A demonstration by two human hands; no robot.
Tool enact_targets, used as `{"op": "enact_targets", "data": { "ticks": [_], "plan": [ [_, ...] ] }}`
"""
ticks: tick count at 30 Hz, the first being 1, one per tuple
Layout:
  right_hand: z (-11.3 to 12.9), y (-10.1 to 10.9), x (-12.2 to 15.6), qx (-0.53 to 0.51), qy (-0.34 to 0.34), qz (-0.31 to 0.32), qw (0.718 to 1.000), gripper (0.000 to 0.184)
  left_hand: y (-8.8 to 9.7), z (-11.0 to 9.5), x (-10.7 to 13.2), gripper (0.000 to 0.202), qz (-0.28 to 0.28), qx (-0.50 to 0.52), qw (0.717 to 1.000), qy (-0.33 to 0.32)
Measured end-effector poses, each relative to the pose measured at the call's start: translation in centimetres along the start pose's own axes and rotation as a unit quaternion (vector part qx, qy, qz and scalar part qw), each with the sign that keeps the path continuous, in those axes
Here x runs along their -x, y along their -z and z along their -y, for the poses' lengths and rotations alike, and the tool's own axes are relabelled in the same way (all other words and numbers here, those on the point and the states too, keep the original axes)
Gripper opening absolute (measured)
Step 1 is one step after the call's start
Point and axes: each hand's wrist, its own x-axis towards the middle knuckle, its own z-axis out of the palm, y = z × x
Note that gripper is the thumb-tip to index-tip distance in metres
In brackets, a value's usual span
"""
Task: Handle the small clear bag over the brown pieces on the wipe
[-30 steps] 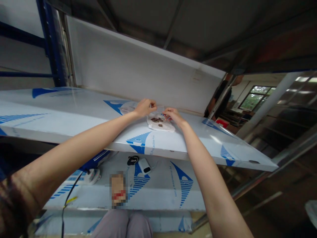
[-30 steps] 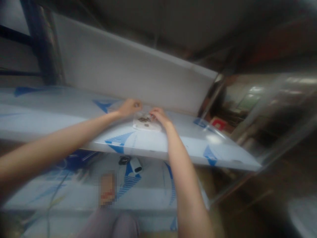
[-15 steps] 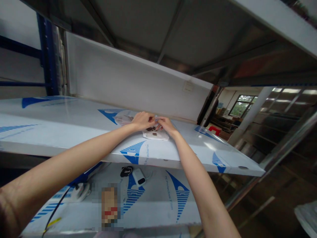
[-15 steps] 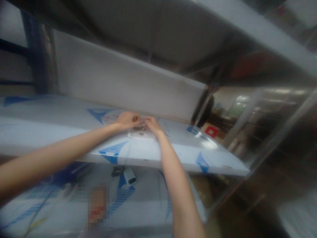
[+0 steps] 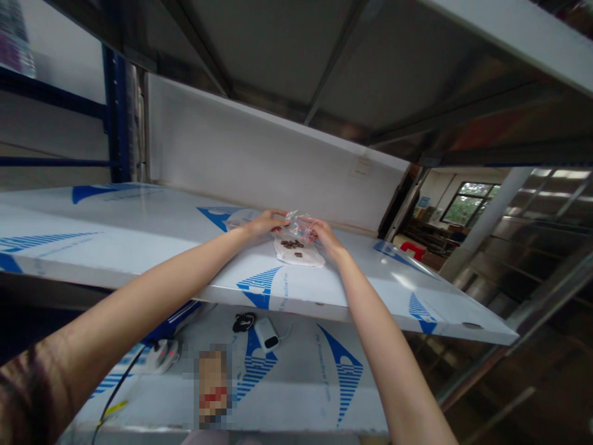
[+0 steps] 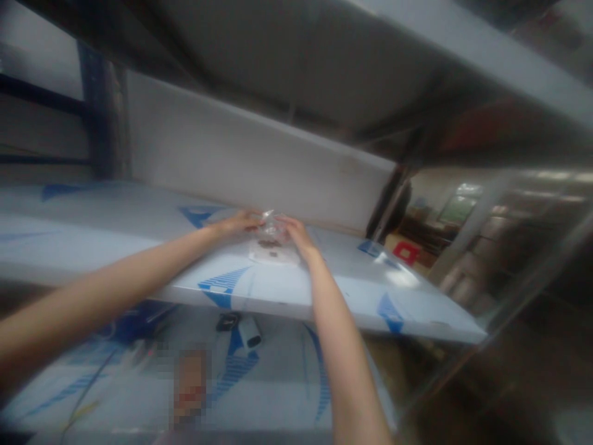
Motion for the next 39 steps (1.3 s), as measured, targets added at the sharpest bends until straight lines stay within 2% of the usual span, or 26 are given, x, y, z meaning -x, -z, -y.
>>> {"op": "enact_targets", "data": {
  "ticks": [7,11,16,22,24,27,31,36,39],
  "plan": [
    [-0.2,0.5,0.3,-0.037,-0.041,0.02,0.998,0.042,0.1,-0.7,0.0,0.011,-0.076,0.048,0.995,0.04],
    [-0.2,1.1,0.1,-0.053,-0.043,-0.007,0.998,0.042,0.1,-0.9,0.1,0.009,-0.093,0.052,0.993,0.054],
    [-1.1,0.9,-0.3,0.022,-0.053,-0.052,0.997,0.014,0.2,-1.0,0.2,0.012,-0.086,0.054,0.993,0.057],
    [-2.6,0.8,-1.0,0.106,-0.06,-0.034,0.992,0.012,0.2,-2.2,1.3,0.027,-0.128,0.045,0.987,0.084],
    [-3.0,1.0,-1.2,0.141,-0.045,-0.041,0.988,0.013,0.3,-2.4,1.4,0.028,-0.126,0.045,0.988,0.076],
    [-3.3,1.4,-1.4,0.204,-0.02,-0.047,0.978,0.014,0.2,-2.3,1.2,0.017,-0.114,0.055,0.991,0.037],
    [-3.8,1.7,-1.6,0.238,-0.003,-0.02,0.971,0.012,0.1,-1.7,0.6,0.01,-0.091,0.051,0.994,-0.012],
    [-4.1,1.8,-1.7,0.228,0.001,-0.013,0.974,0.01,0.0,-0.8,0.0,0.033,-0.079,-0.042,0.996,0.007],
    [-4.3,1.8,-1.9,0.205,0.008,-0.031,0.978,0.011,0.0,-0.3,0.0,0.028,-0.06,-0.154,0.986,0.007]
  ]
}}
